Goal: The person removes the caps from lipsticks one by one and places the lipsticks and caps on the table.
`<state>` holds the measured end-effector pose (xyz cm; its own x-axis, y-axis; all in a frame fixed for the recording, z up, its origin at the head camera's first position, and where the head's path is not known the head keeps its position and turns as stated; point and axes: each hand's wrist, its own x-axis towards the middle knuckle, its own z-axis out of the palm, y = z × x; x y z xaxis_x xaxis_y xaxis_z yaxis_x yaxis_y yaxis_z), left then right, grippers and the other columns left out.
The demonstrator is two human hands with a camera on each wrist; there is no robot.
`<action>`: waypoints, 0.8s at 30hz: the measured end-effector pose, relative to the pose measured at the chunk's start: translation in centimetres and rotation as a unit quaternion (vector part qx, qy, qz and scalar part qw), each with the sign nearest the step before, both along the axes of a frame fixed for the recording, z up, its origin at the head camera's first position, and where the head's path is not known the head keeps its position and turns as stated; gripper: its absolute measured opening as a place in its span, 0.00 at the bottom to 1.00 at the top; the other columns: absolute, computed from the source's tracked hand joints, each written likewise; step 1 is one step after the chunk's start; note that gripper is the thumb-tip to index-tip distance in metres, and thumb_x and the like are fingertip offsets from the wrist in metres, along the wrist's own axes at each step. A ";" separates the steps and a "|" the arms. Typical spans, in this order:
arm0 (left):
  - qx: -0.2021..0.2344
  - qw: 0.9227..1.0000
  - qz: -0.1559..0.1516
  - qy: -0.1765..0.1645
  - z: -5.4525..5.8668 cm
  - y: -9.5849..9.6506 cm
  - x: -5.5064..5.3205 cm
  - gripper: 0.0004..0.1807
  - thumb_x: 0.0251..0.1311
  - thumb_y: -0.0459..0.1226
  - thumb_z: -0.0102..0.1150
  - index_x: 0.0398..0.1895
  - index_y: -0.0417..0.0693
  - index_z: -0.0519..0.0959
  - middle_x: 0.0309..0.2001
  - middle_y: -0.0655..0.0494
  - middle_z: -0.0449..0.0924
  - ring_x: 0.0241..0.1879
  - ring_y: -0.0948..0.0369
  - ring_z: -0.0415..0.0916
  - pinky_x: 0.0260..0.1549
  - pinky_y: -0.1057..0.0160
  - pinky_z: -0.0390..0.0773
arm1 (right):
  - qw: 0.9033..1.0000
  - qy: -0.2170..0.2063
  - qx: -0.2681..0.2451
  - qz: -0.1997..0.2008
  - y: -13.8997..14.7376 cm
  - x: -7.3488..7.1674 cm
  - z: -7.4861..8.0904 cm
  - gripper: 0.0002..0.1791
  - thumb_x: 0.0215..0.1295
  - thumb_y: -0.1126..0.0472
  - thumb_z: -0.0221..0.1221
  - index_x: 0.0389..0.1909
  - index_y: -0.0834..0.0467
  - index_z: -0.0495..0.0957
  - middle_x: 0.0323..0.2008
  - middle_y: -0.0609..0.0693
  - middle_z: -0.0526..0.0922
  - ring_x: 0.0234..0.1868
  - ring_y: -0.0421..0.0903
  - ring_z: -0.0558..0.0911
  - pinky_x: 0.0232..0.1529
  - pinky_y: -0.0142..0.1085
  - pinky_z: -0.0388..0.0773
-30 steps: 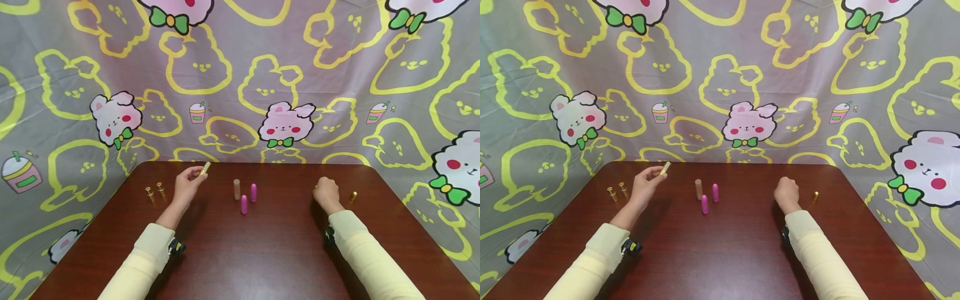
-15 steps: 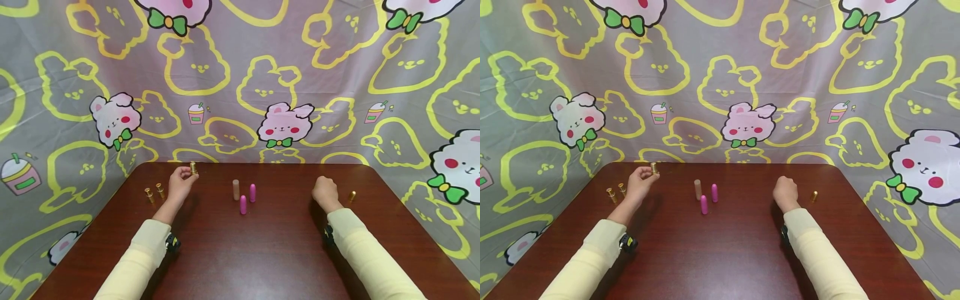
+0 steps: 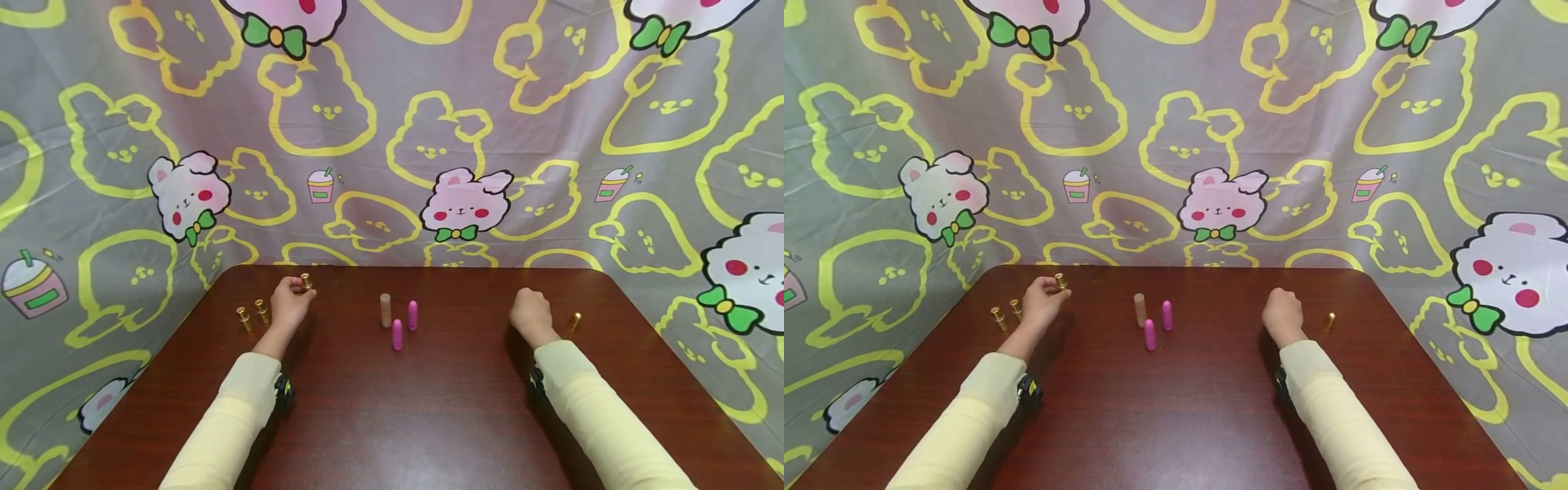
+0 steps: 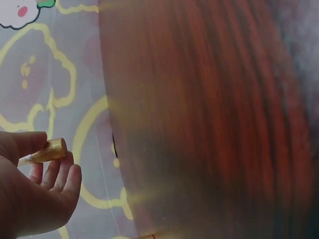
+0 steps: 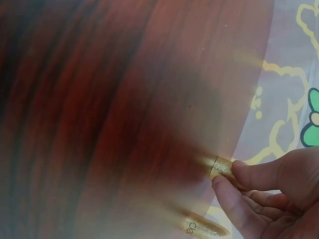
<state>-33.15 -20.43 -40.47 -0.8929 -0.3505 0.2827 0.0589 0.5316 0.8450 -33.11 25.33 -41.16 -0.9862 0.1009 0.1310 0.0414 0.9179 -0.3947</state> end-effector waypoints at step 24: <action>-0.144 0.987 0.022 -0.069 -1.8 -2.0 -0.6 0.12 0.50 0.32 0.62 0.37 0.34 0.75 0.38 0.36 0.80 0.42 0.39 0.76 0.42 0.45 0.74 | 1.000 -0.001 0.006 0.008 0.0 0.2 0.0 0.15 0.56 0.72 0.52 0.11 0.60 0.66 0.19 0.61 0.76 0.22 0.60 0.79 0.22 0.48 0.75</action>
<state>-33.75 -22.46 -42.26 -0.9157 -0.3123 0.2531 -0.0742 0.7501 0.6571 -32.93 25.30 -41.18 -0.9878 0.0839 0.1308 0.0277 0.9232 -0.3834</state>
